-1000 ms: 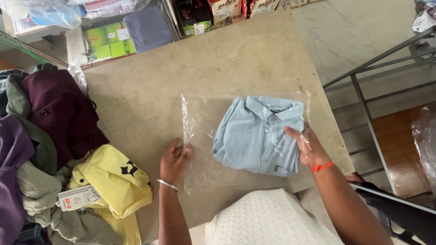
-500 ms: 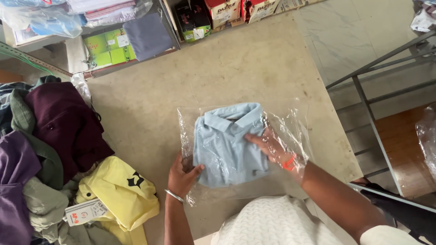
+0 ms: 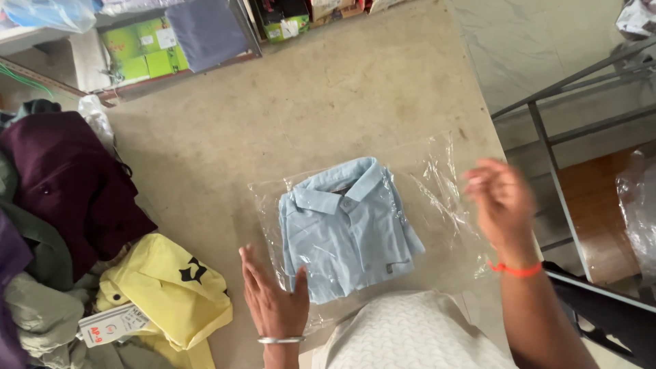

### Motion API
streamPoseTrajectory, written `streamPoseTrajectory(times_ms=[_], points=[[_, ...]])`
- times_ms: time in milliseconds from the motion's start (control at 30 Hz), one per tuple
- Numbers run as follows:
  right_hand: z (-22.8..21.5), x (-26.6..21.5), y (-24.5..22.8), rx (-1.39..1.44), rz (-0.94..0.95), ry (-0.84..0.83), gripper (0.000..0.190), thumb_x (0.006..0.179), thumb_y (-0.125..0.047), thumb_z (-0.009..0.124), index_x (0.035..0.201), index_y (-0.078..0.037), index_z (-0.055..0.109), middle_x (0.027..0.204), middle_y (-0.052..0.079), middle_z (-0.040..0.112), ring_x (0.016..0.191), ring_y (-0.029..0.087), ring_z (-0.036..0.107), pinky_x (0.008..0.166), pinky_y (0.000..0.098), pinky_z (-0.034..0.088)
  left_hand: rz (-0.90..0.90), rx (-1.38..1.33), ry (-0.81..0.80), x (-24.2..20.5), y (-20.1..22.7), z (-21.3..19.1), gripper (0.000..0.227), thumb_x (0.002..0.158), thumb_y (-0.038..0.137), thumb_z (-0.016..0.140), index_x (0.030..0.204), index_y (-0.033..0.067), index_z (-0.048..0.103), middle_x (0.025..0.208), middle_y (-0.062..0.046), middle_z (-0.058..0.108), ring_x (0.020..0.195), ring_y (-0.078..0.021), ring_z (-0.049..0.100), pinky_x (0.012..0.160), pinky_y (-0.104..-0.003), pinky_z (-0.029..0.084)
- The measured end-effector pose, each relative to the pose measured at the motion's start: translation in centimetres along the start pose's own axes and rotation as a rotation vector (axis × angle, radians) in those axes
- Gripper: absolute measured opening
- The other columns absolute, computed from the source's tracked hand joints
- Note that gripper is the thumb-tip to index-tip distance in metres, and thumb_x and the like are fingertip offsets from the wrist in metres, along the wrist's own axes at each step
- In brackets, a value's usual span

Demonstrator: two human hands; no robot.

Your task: The person removes a plastic bag from a folded light blue shirt, presses the shirt flat with both hands, and sets it aside. They then lay a purple shirt out on the table, smooth it, fold the sleeves and sides inward, and press the finished fold.

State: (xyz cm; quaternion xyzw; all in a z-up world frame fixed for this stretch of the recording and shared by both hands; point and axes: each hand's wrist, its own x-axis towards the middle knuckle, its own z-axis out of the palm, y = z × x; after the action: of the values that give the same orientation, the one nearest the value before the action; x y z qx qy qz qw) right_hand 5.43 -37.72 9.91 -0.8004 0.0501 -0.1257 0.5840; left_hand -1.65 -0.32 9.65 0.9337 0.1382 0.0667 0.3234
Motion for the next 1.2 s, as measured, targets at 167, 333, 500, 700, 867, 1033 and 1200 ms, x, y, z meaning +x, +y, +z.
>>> streamPoseTrajectory(times_ms=[167, 333, 500, 700, 867, 1033, 1200], points=[[6.9, -1.1, -11.4, -0.655, -0.434, -0.129, 0.039, 0.105, -0.019, 0.055, 0.142, -0.004, 0.054, 0.134, 0.017, 0.06, 0.119, 0.032, 0.059, 0.1, 0.0442, 0.046, 0.298, 0.124, -0.107, 2.8, 4.4, 1.8, 0.079, 0.089, 0.038, 0.07, 0.154, 0.0072, 0.037, 0.159, -0.019, 0.04, 0.151, -0.0425, 0.032, 0.121, -0.058, 0.022], [14.2, -2.2, -4.0, -1.018, -0.393, -0.466, 0.068, 0.098, -0.052, 0.052, 0.154, -0.013, 0.046, 0.161, 0.017, 0.034, 0.149, 0.036, 0.031, 0.116, 0.0639, 0.019, 0.297, 0.337, -0.183, 4.9, 3.0, 8.1, 0.071, 0.1, 0.047, 0.054, 0.158, 0.009, 0.04, 0.166, -0.018, 0.035, 0.154, -0.0431, 0.024, 0.121, -0.063, 0.011], [15.0, -2.1, 0.3, -0.922, -0.322, -0.467, 0.069, 0.101, -0.056, 0.05, 0.157, -0.017, 0.044, 0.166, 0.015, 0.034, 0.154, 0.033, 0.031, 0.121, 0.0642, 0.017, 0.262, 0.38, -0.225, 5.4, 2.3, 9.7, 0.075, 0.096, 0.049, 0.055, 0.157, 0.008, 0.04, 0.165, -0.018, 0.034, 0.152, -0.0424, 0.025, 0.12, -0.064, 0.013], [15.4, -1.4, -0.1, -0.908, -0.303, -0.454, 0.064, 0.099, -0.054, 0.054, 0.151, -0.017, 0.052, 0.163, 0.016, 0.037, 0.151, 0.035, 0.034, 0.12, 0.0651, 0.02, 0.239, 0.395, -0.286, 6.0, 2.7, 9.8, 0.077, 0.093, 0.048, 0.056, 0.155, 0.0058, 0.04, 0.164, -0.021, 0.033, 0.153, -0.0445, 0.024, 0.12, -0.063, 0.016], [15.7, -1.0, -0.1, -0.901, -0.297, -0.459, 0.064, 0.097, -0.05, 0.057, 0.15, -0.015, 0.054, 0.162, 0.016, 0.039, 0.151, 0.034, 0.036, 0.119, 0.0647, 0.022, 0.229, 0.4, -0.3, 6.3, 2.8, 9.8, 0.077, 0.092, 0.047, 0.057, 0.156, 0.0065, 0.04, 0.164, -0.02, 0.032, 0.153, -0.0446, 0.023, 0.12, -0.063, 0.016], [15.7, -0.8, -0.2, -0.911, -0.337, -0.452, 0.064, 0.095, -0.047, 0.06, 0.149, -0.014, 0.054, 0.161, 0.017, 0.04, 0.149, 0.035, 0.036, 0.117, 0.0652, 0.023, 0.223, 0.381, -0.253, 6.7, 3.3, 9.7, 0.078, 0.091, 0.047, 0.059, 0.155, 0.007, 0.04, 0.165, -0.02, 0.031, 0.153, -0.043, 0.023, 0.12, -0.063, 0.017], [15.5, -1.5, 0.2, -0.883, -0.368, -0.399, 0.065, 0.093, -0.046, 0.062, 0.15, -0.015, 0.053, 0.16, 0.016, 0.04, 0.149, 0.033, 0.036, 0.118, 0.0634, 0.023, 0.21, 0.365, -0.233, 6.3, 3.5, 9.7, 0.077, 0.09, 0.046, 0.059, 0.155, 0.0095, 0.04, 0.164, -0.016, 0.032, 0.152, -0.0401, 0.024, 0.119, -0.061, 0.018]])
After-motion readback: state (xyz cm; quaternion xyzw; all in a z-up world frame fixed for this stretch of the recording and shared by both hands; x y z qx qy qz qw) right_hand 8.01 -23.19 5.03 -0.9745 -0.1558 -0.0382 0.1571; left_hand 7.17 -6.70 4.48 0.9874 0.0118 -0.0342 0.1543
